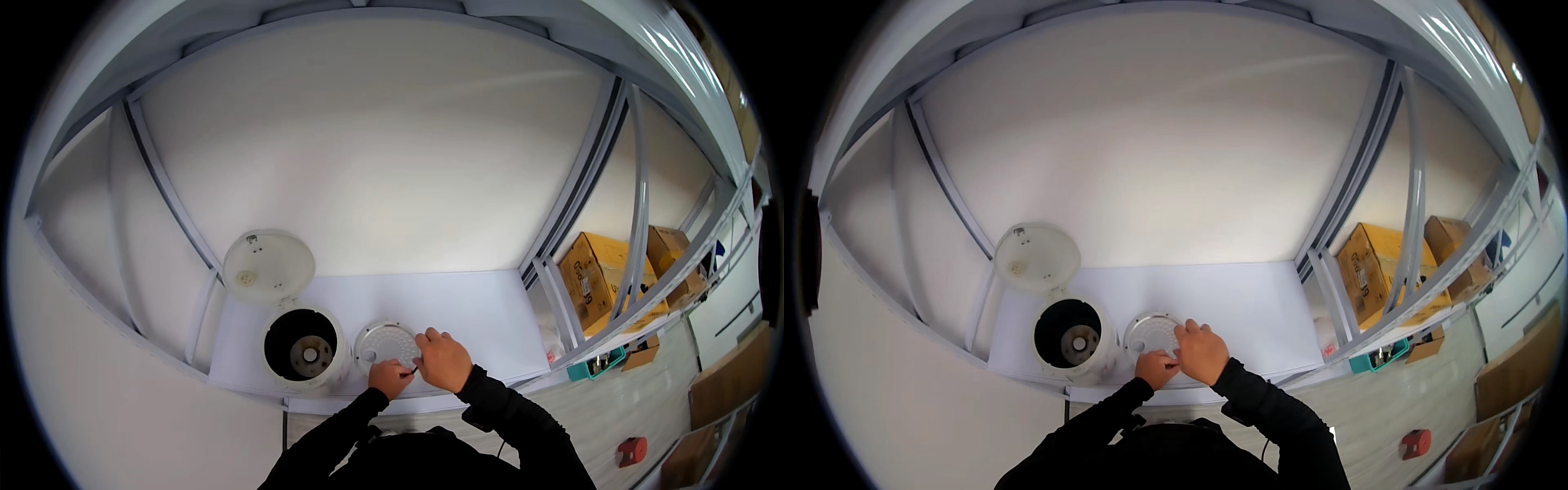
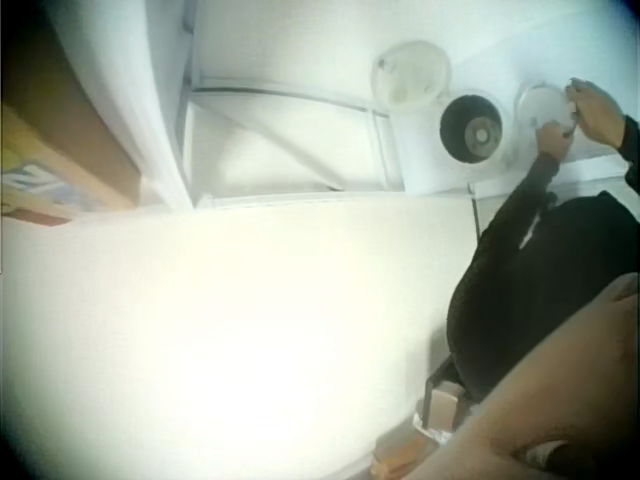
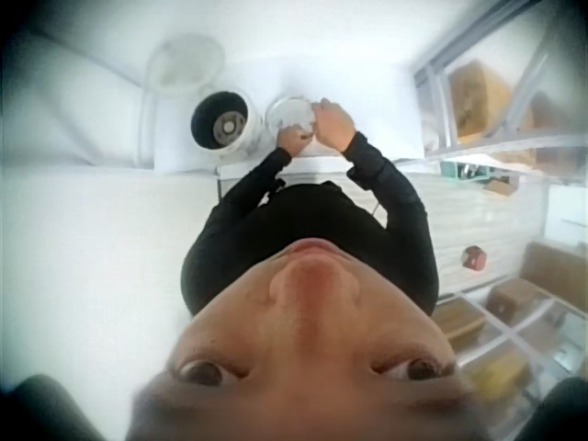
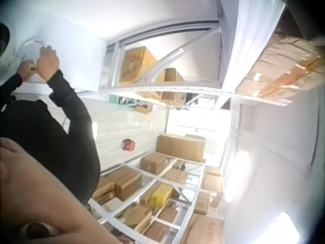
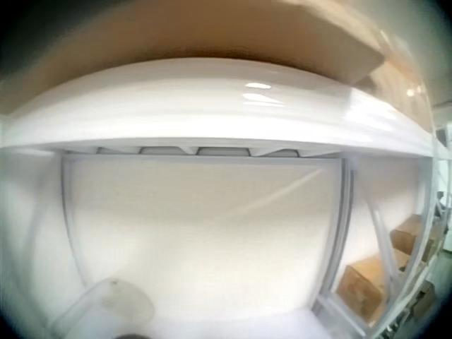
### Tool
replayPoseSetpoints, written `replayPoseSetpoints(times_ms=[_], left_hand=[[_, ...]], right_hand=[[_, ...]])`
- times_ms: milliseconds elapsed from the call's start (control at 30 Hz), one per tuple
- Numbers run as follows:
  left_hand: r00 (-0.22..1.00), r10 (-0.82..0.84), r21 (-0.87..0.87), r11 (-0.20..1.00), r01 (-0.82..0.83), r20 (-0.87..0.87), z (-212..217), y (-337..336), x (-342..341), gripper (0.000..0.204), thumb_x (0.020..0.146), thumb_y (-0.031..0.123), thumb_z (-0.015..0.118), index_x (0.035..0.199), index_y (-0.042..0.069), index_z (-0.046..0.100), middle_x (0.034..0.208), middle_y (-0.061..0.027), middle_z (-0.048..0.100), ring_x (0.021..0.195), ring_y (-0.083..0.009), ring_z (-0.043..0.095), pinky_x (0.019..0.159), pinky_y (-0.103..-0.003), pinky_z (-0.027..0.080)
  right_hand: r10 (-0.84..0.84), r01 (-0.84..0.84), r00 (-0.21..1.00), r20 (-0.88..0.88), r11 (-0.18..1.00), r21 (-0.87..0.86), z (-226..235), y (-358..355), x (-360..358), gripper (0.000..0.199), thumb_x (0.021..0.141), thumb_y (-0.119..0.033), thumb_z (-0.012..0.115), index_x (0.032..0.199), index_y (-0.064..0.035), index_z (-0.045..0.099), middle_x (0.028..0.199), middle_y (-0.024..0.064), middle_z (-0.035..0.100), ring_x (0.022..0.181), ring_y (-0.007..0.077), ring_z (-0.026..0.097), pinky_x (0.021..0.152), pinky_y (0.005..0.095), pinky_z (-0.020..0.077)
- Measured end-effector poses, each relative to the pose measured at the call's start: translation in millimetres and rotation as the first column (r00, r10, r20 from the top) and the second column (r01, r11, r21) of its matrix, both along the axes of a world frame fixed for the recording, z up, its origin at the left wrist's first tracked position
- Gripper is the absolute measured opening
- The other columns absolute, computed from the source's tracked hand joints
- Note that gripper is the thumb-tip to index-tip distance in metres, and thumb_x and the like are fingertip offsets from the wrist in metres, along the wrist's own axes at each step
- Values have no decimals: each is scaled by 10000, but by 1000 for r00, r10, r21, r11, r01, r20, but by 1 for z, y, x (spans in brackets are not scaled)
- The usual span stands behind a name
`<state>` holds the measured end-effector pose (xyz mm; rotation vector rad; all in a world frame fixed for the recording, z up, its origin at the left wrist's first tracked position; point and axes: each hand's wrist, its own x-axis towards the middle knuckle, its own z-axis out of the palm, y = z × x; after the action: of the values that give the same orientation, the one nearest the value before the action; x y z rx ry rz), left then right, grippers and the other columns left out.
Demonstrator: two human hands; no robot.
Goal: The person disassembles a white rice cooker on a white shelf. They remove the lid, then use a screwdriver to loosen and remove screws from the inner perforated tray and the lid, placing the parts on the shelf.
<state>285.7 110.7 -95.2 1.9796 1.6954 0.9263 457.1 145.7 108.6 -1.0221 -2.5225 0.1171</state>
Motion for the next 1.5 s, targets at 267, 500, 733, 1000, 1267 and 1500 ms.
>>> replayPoseSetpoints(times_ms=[267, 500, 733, 1000, 1267, 1500], left_hand=[[999, -24, -16, 1000, 24, -43, 9, -1, 0, 163, 786, 333, 793, 824, 177, 823, 839, -6, 730, 772, -273, 696, 695, -452, 484], [998, -53, -8, 999, 53, -25, 9, -2, -4, 171, 802, 342, 780, 828, 178, 820, 822, -8, 717, 785, -285, 691, 682, -457, 470], [991, -97, -1, 995, 98, -94, 12, 5, -5, 165, 817, 334, 762, 792, 173, 790, 845, -8, 704, 790, -289, 678, 656, -482, 454], [990, -111, -59, 993, 106, -89, 37, 4, 3, 173, 828, 318, 739, 813, 146, 742, 840, -29, 693, 799, -300, 689, 675, -478, 486], [988, -149, -181, 974, 139, -41, 25, 18, 4, 191, 825, 297, 760, 819, 112, 713, 855, -73, 690, 812, -314, 692, 690, -471, 530], [995, -96, -177, 980, 91, -20, 39, 19, 8, 191, 874, 282, 733, 870, 92, 711, 863, -96, 691, 824, -337, 687, 710, -480, 532]], right_hand=[[-47, 45, 997, -68, 999, -20, 0, -5, -1, 179, 781, -76, 682, 952, -53, 635, 850, 158, 619, 803, 348, 660, 685, 448, 556], [-201, 191, 976, -82, 975, -113, 3, -12, -15, 319, 768, -58, 726, 1078, -75, 656, 1018, 153, 624, 834, 364, 662, 735, 424, 552], [-76, 9, 942, -326, 979, -202, -7, -14, -17, 423, 791, -50, 727, 1197, -73, 611, 1048, 173, 596, 844, 377, 663, 729, 439, 560], [-95, 16, 927, -362, 977, -214, -17, -14, -4, 526, 814, -38, 705, 1310, -76, 536, 1063, 167, 583, 786, 368, 664, 685, 440, 546], [-172, 80, 929, -327, 958, -276, -12, -15, 7, 546, 871, -55, 710, 1359, -47, 464, 1087, 171, 609, 781, 347, 682, 691, 432, 550], [-190, 63, 852, -487, 962, -266, -3, -11, 17, 538, 868, -25, 728, 1347, -46, 484, 1071, 148, 628, 815, 305, 713, 718, 383, 561]])
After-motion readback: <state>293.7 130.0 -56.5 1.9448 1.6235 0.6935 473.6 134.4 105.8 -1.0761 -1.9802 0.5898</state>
